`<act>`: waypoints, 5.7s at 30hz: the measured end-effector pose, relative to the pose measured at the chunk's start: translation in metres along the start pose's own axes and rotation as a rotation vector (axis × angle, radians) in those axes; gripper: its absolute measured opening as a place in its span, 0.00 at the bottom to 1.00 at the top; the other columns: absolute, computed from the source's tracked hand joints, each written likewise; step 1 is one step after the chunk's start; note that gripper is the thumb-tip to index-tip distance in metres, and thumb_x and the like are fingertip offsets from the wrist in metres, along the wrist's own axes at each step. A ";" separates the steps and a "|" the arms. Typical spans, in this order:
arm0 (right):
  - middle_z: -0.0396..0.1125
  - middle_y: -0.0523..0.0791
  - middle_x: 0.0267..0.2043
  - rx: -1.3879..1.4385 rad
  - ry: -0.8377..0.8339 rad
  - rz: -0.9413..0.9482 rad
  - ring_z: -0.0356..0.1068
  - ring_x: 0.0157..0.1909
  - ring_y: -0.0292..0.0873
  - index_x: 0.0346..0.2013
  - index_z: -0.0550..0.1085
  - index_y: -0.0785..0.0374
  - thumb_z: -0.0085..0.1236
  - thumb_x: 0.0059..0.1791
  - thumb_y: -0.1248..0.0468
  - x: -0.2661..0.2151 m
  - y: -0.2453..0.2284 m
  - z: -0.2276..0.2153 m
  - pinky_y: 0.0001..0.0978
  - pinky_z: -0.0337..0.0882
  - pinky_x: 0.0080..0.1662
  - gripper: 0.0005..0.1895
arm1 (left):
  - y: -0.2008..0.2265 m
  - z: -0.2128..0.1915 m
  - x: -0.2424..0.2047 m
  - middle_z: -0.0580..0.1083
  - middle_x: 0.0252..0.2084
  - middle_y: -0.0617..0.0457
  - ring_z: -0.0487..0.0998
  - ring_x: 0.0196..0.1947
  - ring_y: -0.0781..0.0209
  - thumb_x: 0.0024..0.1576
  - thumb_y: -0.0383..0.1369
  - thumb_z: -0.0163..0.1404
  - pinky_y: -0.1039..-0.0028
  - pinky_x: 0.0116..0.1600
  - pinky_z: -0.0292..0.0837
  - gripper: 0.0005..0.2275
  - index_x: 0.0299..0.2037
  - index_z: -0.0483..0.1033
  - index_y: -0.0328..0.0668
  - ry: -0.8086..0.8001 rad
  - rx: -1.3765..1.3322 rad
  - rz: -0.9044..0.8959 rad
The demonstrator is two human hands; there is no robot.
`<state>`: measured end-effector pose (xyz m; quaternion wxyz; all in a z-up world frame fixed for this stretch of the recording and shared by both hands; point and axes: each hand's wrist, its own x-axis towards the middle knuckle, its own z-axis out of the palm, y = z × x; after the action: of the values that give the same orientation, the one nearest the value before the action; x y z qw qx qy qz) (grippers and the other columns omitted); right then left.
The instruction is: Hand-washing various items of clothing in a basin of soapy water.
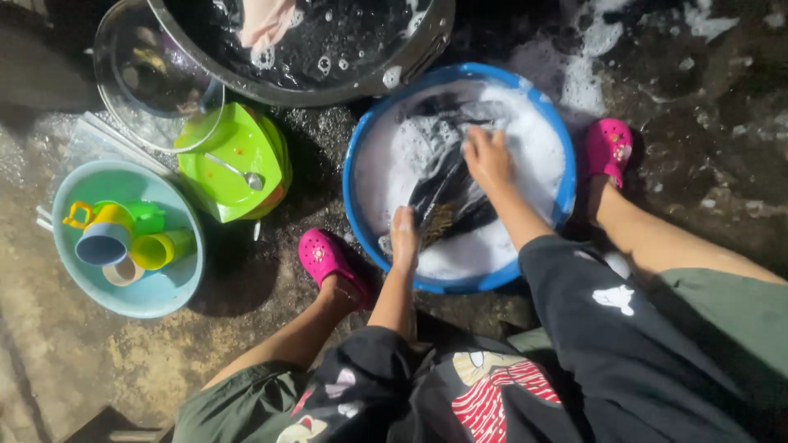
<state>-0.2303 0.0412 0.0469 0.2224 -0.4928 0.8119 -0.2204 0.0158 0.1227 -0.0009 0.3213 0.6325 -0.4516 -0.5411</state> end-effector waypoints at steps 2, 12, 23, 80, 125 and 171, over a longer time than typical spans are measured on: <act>0.65 0.52 0.49 -0.005 -0.024 -0.110 0.70 0.48 0.60 0.56 0.74 0.43 0.53 0.52 0.50 -0.020 -0.032 0.007 0.54 0.71 0.46 0.18 | 0.010 0.007 0.003 0.68 0.34 0.51 0.66 0.37 0.62 0.67 0.40 0.40 0.69 0.47 0.66 0.14 0.37 0.69 0.36 -0.005 -0.153 -0.021; 0.64 0.57 0.47 0.147 0.063 -0.222 0.70 0.42 0.60 0.54 0.72 0.48 0.50 0.54 0.54 -0.007 -0.004 0.019 0.54 0.72 0.42 0.14 | 0.054 -0.034 -0.014 0.66 0.30 0.56 0.63 0.34 0.65 0.63 0.41 0.40 0.70 0.42 0.64 0.15 0.30 0.68 0.38 0.049 -0.147 -0.111; 0.65 0.55 0.47 -0.086 -0.153 -0.276 0.70 0.41 0.61 0.55 0.71 0.46 0.53 0.54 0.51 -0.021 -0.029 0.011 0.55 0.72 0.40 0.15 | 0.023 -0.079 -0.024 0.75 0.38 0.49 0.73 0.39 0.60 0.64 0.38 0.42 0.68 0.48 0.70 0.14 0.40 0.75 0.34 0.003 -0.079 -0.175; 0.67 0.57 0.51 0.091 0.114 0.262 0.69 0.50 0.61 0.59 0.67 0.56 0.58 0.54 0.47 -0.017 0.144 0.006 0.53 0.69 0.49 0.25 | 0.125 -0.050 0.009 0.73 0.50 0.44 0.74 0.49 0.50 0.57 0.34 0.47 0.65 0.57 0.70 0.17 0.54 0.72 0.33 0.381 0.389 0.194; 0.66 0.46 0.38 1.198 -0.436 0.109 0.71 0.36 0.45 0.46 0.70 0.62 0.58 0.48 0.55 0.085 -0.078 -0.129 0.47 0.79 0.36 0.18 | 0.203 -0.090 -0.019 0.73 0.38 0.51 0.70 0.34 0.61 0.60 0.24 0.55 0.71 0.38 0.66 0.06 0.43 0.71 0.42 0.263 -0.941 0.157; 0.70 0.59 0.48 0.117 -0.267 -0.501 0.74 0.37 0.64 0.54 0.68 0.49 0.53 0.47 0.49 -0.119 -0.104 0.027 0.56 0.73 0.45 0.23 | -0.008 -0.040 -0.021 0.74 0.56 0.40 0.77 0.53 0.48 0.68 0.40 0.42 0.58 0.61 0.71 0.19 0.59 0.72 0.31 0.062 -0.947 -0.538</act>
<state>-0.0924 0.1016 0.1022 0.2940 -0.6889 0.6144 -0.2479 0.0567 0.1423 0.0086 0.4343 0.5277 0.0289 -0.7294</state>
